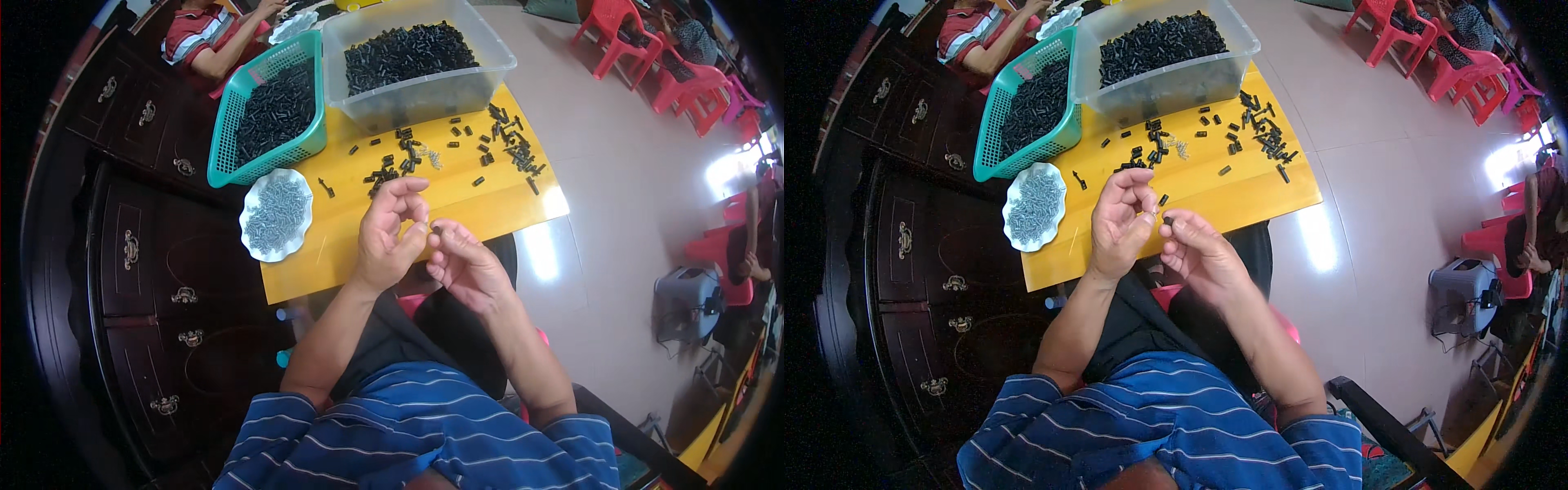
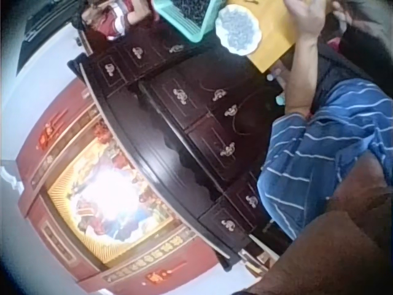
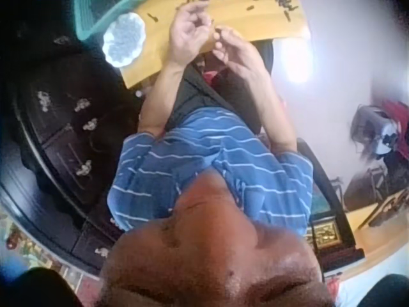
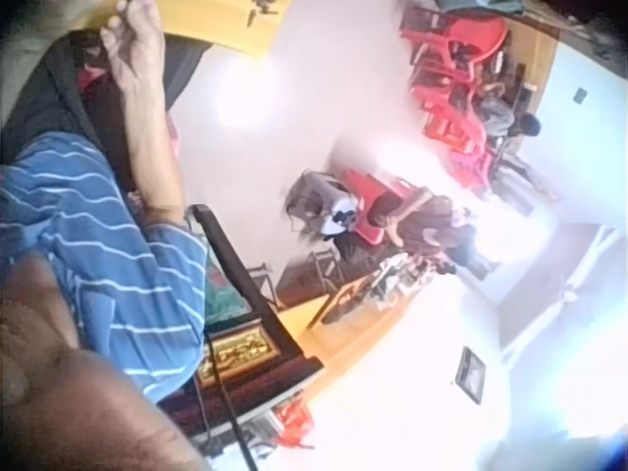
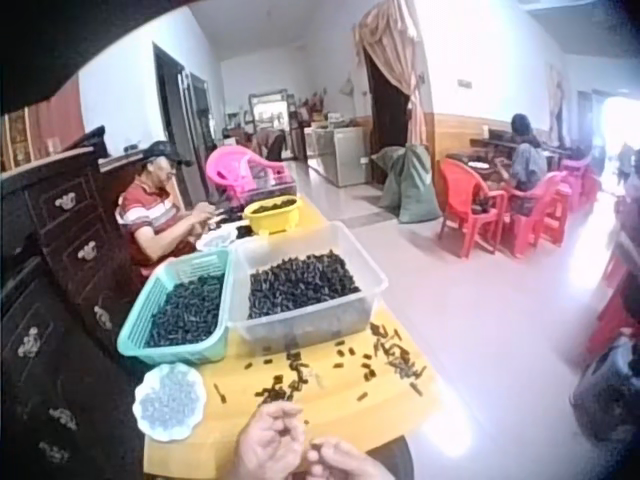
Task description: The person picks up small black and silver components from the table and bins, joining them together by hand before placing them back on the table.
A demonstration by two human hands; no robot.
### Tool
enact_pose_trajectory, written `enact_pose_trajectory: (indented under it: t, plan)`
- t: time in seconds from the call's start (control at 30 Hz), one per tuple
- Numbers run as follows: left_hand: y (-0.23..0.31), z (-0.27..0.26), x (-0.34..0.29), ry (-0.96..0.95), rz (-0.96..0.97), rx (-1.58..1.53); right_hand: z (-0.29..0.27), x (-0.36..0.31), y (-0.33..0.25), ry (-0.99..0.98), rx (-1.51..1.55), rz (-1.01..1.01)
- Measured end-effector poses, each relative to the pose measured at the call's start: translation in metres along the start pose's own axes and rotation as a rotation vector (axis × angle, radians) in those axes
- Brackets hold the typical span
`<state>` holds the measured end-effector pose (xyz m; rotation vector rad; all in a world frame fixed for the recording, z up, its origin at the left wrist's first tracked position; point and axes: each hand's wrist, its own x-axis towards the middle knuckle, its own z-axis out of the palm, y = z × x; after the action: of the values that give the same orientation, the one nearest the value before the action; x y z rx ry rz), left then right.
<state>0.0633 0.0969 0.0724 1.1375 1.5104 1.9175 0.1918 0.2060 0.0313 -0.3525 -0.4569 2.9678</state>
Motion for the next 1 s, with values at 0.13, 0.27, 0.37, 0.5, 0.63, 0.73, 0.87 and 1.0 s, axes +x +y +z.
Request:
enact_pose_trajectory:
  t: [0.13, 0.27, 0.37, 0.5, 0.63, 0.73, 0.87, 1.0]
  plan:
    - [-0.001, 0.006, -0.004, -0.013, -0.011, -0.021, 0.004, -0.001, 0.001, -0.021, -0.035, 0.013]
    - [-0.003, 0.008, -0.011, -0.018, 0.018, 0.110, 0.007, -0.004, 0.001, -0.074, -0.154, -0.009]
    - [-0.001, 0.008, -0.014, -0.004, 0.051, 0.152, 0.009, -0.005, 0.003, -0.106, -0.169, -0.011]
    - [-0.002, 0.008, -0.020, 0.027, 0.085, 0.168, 0.009, -0.006, 0.006, -0.101, -0.147, 0.012]
    - [0.000, 0.003, -0.027, 0.068, 0.057, 0.069, 0.019, -0.007, 0.012, -0.086, -0.240, -0.053]
    - [0.001, -0.008, -0.029, 0.119, 0.013, -0.056, 0.027, -0.011, 0.013, 0.089, -0.615, -0.164]
    - [-0.003, -0.013, -0.031, 0.154, -0.002, -0.083, 0.014, -0.008, 0.016, 0.024, -0.650, -0.159]
    - [-0.004, -0.009, -0.033, 0.122, 0.002, -0.128, 0.013, -0.009, 0.013, 0.054, -0.663, -0.146]
